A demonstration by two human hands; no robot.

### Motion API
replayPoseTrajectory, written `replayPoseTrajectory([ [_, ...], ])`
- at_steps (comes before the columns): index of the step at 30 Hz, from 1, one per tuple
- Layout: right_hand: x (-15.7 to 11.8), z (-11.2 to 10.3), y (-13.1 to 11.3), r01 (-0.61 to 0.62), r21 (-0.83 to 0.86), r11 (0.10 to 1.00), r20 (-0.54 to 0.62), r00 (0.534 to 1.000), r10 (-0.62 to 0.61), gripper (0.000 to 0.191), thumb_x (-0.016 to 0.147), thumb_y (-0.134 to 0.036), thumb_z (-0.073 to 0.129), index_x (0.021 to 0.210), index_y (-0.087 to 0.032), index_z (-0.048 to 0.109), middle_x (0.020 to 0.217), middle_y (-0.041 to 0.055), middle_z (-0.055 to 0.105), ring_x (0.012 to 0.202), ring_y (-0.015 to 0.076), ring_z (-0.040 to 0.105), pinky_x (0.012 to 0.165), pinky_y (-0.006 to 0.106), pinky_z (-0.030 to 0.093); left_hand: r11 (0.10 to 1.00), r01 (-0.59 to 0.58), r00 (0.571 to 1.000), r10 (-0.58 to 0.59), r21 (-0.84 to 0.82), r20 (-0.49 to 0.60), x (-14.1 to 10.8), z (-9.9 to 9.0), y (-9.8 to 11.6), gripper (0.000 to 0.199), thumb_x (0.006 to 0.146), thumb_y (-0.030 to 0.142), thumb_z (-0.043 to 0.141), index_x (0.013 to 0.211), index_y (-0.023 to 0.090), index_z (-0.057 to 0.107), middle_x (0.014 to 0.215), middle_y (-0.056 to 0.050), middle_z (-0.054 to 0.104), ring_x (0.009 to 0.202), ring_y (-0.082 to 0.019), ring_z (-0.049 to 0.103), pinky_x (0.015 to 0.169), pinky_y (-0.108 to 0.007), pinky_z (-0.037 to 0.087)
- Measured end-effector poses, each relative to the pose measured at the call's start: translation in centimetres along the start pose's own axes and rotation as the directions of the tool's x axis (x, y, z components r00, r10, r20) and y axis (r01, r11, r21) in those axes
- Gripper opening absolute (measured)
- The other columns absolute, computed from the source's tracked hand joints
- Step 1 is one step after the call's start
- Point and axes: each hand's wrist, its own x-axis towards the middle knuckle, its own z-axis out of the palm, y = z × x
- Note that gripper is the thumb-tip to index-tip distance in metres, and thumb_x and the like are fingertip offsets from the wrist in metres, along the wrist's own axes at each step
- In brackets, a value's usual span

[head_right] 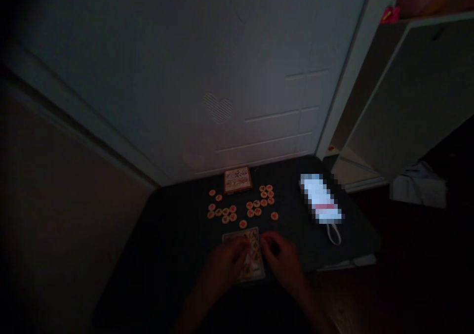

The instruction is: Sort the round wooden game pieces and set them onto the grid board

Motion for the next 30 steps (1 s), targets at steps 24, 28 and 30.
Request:
replayPoseTrajectory([
  [24, 0.1, 0.2, 0.5, -0.139, 0.172, 0.975, -0.037, 0.988, 0.148, 0.044, 0.086, -0.065, 0.063, 0.087, -0.021, 0.066, 0.079, 0.0066, 0.076, 0.076, 0.0236, 0.074, 0.069, 0.032, 0.056, 0.992, 0.127, 0.943, -0.117, 0.011, -0.311, 2.1, -6.4, -9.2, 0.028, 0.096, 0.042, 0.052, 0.108, 0.024, 0.07, 0.105, -0.002, 0.078, 0.091, -0.021, 0.074, 0.084, -0.033, 0.057],
  [28, 0.2, 0.2, 0.5, -0.154, 0.177, 0.972, -0.029, 0.986, 0.162, 0.044, 0.086, -0.065, 0.063, 0.085, -0.021, 0.066, 0.077, 0.0061, 0.076, 0.074, 0.0237, 0.074, 0.066, 0.031, 0.056, 0.993, 0.078, 0.943, -0.046, 0.084, -0.33, 3.8, -6.1, -9.6, 0.024, 0.095, 0.037, 0.054, 0.109, 0.024, 0.069, 0.112, -0.004, 0.076, 0.099, -0.022, 0.072, 0.091, -0.036, 0.056],
  [30, 0.1, 0.2, 0.4, -0.155, 0.173, 0.973, -0.033, 0.986, 0.163, 0.043, 0.087, -0.064, 0.063, 0.086, -0.021, 0.065, 0.076, 0.0058, 0.076, 0.074, 0.0236, 0.074, 0.067, 0.031, 0.056, 0.992, 0.038, 0.957, -0.002, 0.118, -0.288, 4.3, -5.9, -9.4, 0.023, 0.094, 0.035, 0.056, 0.111, 0.024, 0.069, 0.112, -0.004, 0.075, 0.102, -0.023, 0.071, 0.092, -0.037, 0.056],
])
